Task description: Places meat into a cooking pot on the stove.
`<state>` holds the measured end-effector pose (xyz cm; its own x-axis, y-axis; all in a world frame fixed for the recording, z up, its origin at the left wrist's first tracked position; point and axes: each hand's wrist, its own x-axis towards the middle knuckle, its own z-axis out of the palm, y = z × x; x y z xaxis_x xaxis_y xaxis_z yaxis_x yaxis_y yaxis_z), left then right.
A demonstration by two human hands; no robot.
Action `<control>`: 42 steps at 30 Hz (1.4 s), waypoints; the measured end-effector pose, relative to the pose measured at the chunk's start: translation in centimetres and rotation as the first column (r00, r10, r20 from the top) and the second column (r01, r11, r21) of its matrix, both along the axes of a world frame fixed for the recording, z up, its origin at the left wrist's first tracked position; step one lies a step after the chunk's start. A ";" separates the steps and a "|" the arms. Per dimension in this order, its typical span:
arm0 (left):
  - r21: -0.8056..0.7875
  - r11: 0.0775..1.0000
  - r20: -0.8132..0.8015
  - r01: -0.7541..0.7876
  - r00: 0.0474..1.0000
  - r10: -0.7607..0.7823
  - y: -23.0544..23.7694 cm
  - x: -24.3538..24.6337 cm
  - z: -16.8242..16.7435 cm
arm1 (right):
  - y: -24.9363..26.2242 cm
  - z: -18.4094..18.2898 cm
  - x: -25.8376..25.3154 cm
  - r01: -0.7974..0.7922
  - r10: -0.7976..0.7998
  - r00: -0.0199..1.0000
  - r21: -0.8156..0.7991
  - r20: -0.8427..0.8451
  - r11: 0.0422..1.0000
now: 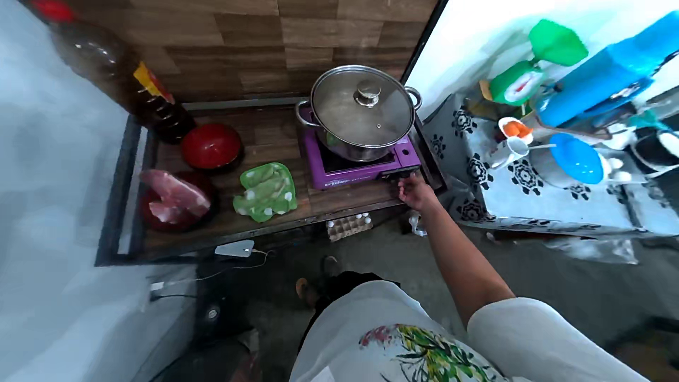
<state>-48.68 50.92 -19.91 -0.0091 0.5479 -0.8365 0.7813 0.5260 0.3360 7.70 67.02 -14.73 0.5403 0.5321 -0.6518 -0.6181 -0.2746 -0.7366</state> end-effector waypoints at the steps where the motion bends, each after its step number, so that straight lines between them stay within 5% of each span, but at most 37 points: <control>1: 0.014 0.999 0.003 0.038 0.999 -0.038 0.7 -0.4 -1.7 | 0.3 -0.3 -0.2 0.007 -0.007 1.000 0.006 0.001 1.000; 7: 0.083 0.983 0.073 0.166 0.982 -0.172 2.4 -0.8 -10.0 | 1.3 -0.5 -1.3 0.021 -0.023 0.991 0.017 0.130 1.000; 13: 0.029 0.972 0.024 0.232 0.972 -0.233 7.0 0.2 -6.4 | 2.0 -0.3 -1.5 0.111 -0.112 0.993 0.045 0.024 0.993; 16: 0.052 0.963 0.020 0.263 0.964 -0.264 10.4 2.4 -1.4 | 0.9 0.3 -0.6 -0.095 0.099 0.993 -0.061 0.057 0.994; 18: 0.085 0.954 0.042 0.287 0.956 -0.291 12.3 2.9 0.8 | -0.1 2.9 -0.5 -0.365 0.424 0.883 -0.272 0.202 0.890; 21: 0.171 0.958 0.111 0.228 0.962 -0.249 14.7 2.5 2.6 | -0.5 9.9 -1.7 -0.512 0.725 0.484 -0.514 0.489 0.688; 25: 0.432 0.893 0.201 0.130 0.951 -0.236 19.2 2.0 9.0 | 2.9 19.3 -4.6 -0.487 0.607 0.050 -0.511 0.793 0.708; 28: 0.624 0.775 0.137 0.101 0.962 -0.235 23.2 0.5 13.7 | 9.3 24.0 -7.8 -0.427 0.599 -0.183 -0.612 0.780 0.666; 35: 0.776 0.629 -0.055 0.049 0.998 -0.010 33.2 -4.7 13.6 | 20.3 24.3 -9.9 -0.246 0.747 -0.359 -0.829 0.560 0.503; 39: 0.601 0.795 -0.103 0.081 0.994 -0.024 35.0 -5.7 12.3 | 20.2 25.1 -11.1 -0.134 0.813 -0.315 -0.871 0.490 0.473; 42: 0.436 0.900 0.005 -0.016 1.000 0.016 34.1 -5.3 11.2 | 20.4 24.8 -10.5 -0.141 0.823 -0.330 -0.887 0.462 0.440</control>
<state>-54.00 85.01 -8.73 -0.0201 0.8578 -0.5136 0.7735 0.3388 0.5356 -2.82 87.42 10.02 0.3547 0.9126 -0.2034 0.9303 -0.3662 -0.0206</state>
